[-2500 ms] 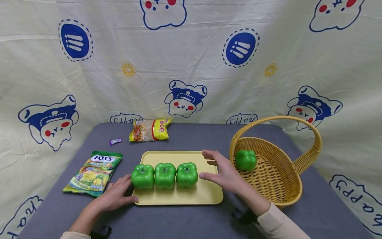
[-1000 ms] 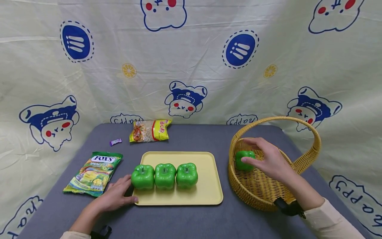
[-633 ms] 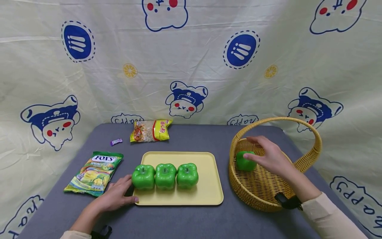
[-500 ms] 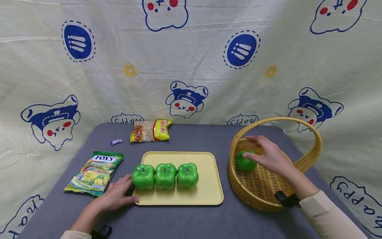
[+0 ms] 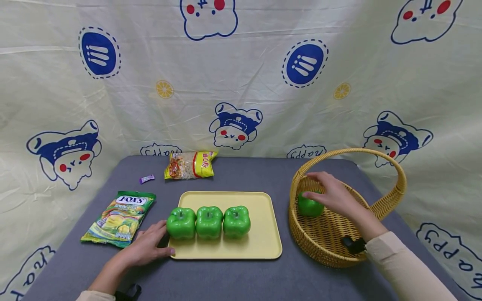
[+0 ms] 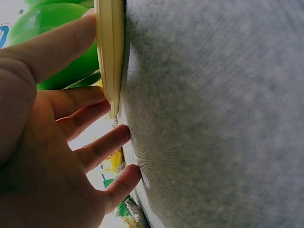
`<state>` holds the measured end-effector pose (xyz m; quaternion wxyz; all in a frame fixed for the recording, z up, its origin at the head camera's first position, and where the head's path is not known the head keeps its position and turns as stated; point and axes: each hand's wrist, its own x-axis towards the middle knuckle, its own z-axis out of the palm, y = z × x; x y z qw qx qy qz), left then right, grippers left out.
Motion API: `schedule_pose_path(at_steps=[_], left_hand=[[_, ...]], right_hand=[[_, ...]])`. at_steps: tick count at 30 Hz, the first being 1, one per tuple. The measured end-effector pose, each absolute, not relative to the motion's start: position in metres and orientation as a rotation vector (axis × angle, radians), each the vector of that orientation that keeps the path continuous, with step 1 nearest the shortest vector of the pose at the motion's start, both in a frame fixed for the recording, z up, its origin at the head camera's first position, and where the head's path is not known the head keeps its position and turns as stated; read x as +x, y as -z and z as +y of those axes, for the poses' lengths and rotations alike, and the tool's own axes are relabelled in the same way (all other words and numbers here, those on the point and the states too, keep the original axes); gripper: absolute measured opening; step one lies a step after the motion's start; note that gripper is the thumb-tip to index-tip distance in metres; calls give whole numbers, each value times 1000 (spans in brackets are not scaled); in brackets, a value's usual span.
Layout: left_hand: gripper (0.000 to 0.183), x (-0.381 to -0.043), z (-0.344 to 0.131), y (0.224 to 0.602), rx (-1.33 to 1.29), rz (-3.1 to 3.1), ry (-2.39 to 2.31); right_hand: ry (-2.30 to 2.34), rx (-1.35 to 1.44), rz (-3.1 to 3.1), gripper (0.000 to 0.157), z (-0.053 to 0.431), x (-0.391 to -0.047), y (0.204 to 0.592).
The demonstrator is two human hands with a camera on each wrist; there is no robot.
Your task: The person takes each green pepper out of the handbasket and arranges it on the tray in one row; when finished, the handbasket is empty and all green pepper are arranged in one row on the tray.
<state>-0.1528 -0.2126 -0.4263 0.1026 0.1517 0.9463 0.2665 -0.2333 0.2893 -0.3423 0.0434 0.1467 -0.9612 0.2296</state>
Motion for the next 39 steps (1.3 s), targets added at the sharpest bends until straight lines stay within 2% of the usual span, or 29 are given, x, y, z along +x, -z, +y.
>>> schedule_pose_path(at_steps=[5, 12, 23, 39], left_hand=[[76, -152, -212, 425, 442, 2789, -790], [76, -153, -213, 428, 438, 2798, -794], [76, -152, -213, 428, 452, 2800, -787], [75, -152, -213, 427, 449, 2795, -799]], right_hand=[[-645, 445, -2941, 70, 289, -241, 348], [-561, 436, -2971, 75, 288, -247, 354], [-480, 463, -2963, 64, 288, -251, 360], [-538, 465, -3085, 71, 306, -244, 357]])
